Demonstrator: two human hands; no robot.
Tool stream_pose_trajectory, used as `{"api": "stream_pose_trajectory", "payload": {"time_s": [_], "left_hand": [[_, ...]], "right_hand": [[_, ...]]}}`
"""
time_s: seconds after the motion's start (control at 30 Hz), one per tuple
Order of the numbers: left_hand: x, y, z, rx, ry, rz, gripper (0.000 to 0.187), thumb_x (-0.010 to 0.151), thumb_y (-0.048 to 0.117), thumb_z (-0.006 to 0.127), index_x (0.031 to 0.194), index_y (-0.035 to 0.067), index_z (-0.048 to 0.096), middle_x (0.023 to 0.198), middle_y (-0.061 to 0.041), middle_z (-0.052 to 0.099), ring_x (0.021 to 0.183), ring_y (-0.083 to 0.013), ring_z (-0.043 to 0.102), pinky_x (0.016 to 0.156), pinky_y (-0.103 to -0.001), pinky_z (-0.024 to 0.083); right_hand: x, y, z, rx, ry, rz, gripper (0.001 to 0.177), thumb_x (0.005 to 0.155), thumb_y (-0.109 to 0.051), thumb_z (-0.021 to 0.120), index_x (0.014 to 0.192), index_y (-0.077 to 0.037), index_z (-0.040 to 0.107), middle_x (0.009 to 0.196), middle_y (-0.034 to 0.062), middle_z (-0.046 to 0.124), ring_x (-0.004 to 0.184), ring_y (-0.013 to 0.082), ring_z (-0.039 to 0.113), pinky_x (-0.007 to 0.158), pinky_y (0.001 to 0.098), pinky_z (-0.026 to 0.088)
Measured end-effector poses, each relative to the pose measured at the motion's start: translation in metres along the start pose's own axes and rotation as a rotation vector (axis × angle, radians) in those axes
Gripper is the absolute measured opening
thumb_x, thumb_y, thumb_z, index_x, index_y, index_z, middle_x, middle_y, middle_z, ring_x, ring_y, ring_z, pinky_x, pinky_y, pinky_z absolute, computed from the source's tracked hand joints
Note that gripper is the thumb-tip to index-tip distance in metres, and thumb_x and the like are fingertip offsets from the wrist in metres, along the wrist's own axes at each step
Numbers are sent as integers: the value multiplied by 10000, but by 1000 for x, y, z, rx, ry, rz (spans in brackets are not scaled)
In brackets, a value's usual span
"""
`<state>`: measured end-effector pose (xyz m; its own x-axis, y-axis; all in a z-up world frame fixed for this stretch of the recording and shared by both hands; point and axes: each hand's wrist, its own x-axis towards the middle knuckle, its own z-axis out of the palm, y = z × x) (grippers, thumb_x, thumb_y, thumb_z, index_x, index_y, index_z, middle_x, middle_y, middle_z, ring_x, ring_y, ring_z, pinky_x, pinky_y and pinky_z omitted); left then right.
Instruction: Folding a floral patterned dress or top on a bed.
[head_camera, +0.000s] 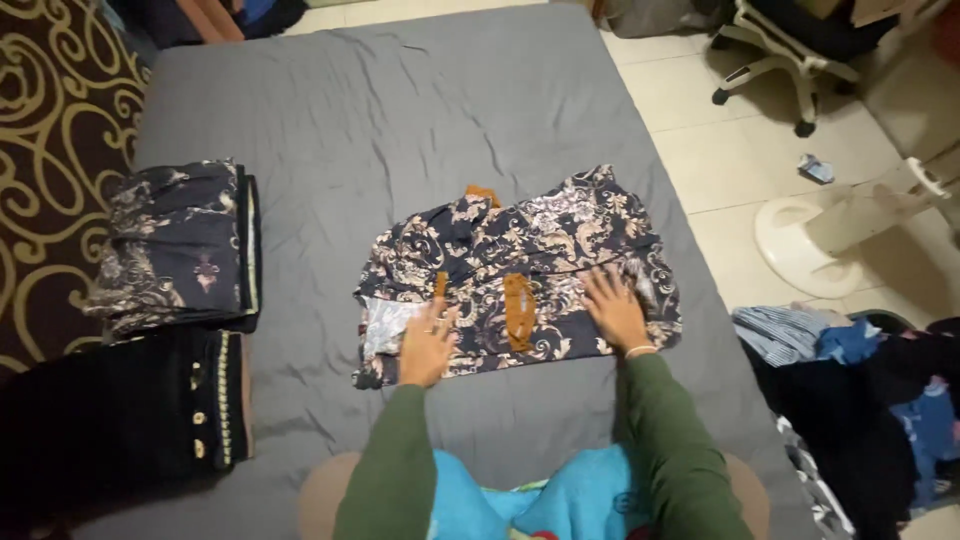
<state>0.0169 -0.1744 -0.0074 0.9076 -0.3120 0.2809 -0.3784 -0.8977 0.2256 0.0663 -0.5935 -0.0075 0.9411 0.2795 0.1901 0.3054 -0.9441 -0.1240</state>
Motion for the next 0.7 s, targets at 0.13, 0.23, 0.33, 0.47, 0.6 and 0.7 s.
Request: {"api": "stream_pose_trajectory", "payload": {"time_s": [0.13, 0.23, 0.33, 0.47, 0.6, 0.7], "left_hand": [[-12, -19, -32, -74, -147, -165, 575, 988, 374, 521, 1548, 265, 449, 1592, -121, 381, 1471, -312, 341, 1219, -547, 187], [-33, -51, -21, 86, -6, -124, 521, 1017, 353, 526, 1518, 221, 474, 1618, -148, 385, 1487, -347, 338, 1195, -536, 216], [-41, -63, -25, 129, 186, -165, 586, 989, 398, 559, 1522, 176, 456, 1610, -172, 402, 1469, -378, 378, 1203, -497, 292], [-47, -64, -32, -19, 228, -468, 723, 953, 445, 617, 1526, 47, 430, 1549, -179, 440, 1336, -396, 451, 1091, -517, 368], [-46, -74, -28, -14, 282, -533, 612, 955, 386, 627, 1463, 65, 512, 1461, -141, 533, 1231, -371, 517, 1044, -503, 405], [-27, -86, -21, 85, 306, -756, 387, 1007, 336, 608, 1335, 131, 608, 1353, -97, 607, 1196, -349, 571, 1013, -494, 439]], "right_hand": [[-23, 44, -10, -19, 38, 100, 592, 1061, -443, 377, 1619, -251, 329, 1683, 59, 269, 1539, 358, 188, 1199, 627, 110], [-38, 62, -12, -77, 25, 312, 600, 1045, -469, 425, 1601, -258, 345, 1686, 49, 286, 1542, 331, 223, 1186, 625, 175], [-47, 73, -14, 120, 163, 484, 684, 998, -476, 526, 1587, -175, 351, 1660, 150, 322, 1496, 370, 299, 1155, 573, 294], [-55, 93, 1, 319, 341, 551, 750, 973, -463, 626, 1559, -58, 392, 1512, 236, 446, 1351, 438, 427, 1109, 517, 369], [-48, 124, 9, 408, 334, 664, 577, 1032, -427, 588, 1477, -63, 542, 1397, 228, 543, 1274, 431, 508, 1098, 504, 406], [-24, 122, -9, 368, 324, 700, 493, 1049, -389, 579, 1400, -45, 607, 1345, 235, 576, 1251, 425, 531, 1086, 507, 416]]}}
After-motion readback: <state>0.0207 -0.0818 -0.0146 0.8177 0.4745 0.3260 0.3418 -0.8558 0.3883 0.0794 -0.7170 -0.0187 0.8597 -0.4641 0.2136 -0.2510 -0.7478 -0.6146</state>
